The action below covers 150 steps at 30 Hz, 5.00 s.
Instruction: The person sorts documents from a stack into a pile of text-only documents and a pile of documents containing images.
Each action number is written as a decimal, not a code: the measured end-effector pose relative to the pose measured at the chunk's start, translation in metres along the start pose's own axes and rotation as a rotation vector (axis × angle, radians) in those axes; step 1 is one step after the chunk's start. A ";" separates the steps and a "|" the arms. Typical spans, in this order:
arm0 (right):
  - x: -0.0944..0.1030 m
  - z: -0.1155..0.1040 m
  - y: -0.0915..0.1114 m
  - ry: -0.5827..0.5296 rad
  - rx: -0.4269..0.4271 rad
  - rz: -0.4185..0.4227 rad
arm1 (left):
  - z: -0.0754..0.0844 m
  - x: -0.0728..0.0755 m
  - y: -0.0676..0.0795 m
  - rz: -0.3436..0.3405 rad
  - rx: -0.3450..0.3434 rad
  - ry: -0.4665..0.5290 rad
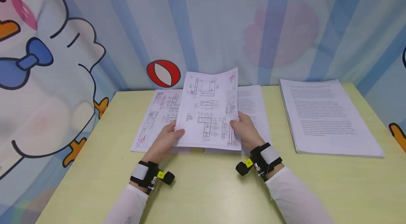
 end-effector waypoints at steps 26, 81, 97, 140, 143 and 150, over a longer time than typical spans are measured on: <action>-0.108 0.006 -0.035 0.139 0.085 -0.058 | -0.032 0.125 0.011 0.300 0.151 -0.389; -0.083 -0.018 -0.018 0.363 0.242 0.048 | -0.033 0.132 0.013 0.406 0.207 -0.381; -0.010 -0.054 0.019 0.465 0.607 0.116 | 0.028 0.044 -0.007 0.248 -0.143 -0.371; 0.194 -0.059 0.060 0.749 0.489 0.352 | 0.107 -0.175 -0.026 -0.165 -0.359 -0.321; 0.210 -0.055 0.061 0.754 0.435 0.371 | 0.108 -0.185 -0.028 -0.155 -0.342 -0.279; 0.247 -0.040 0.061 0.753 0.286 0.461 | 0.104 -0.214 -0.028 -0.141 -0.334 -0.288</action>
Point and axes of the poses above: each hand's wrist, its own y-axis away from the middle knuckle, its own x-axis out of the back of the hand, z = x × y, the point moved 6 cm from there along -y, towards the middle knuckle, and after that the axes turned 10 degrees about -y, right-handed, at the moved point
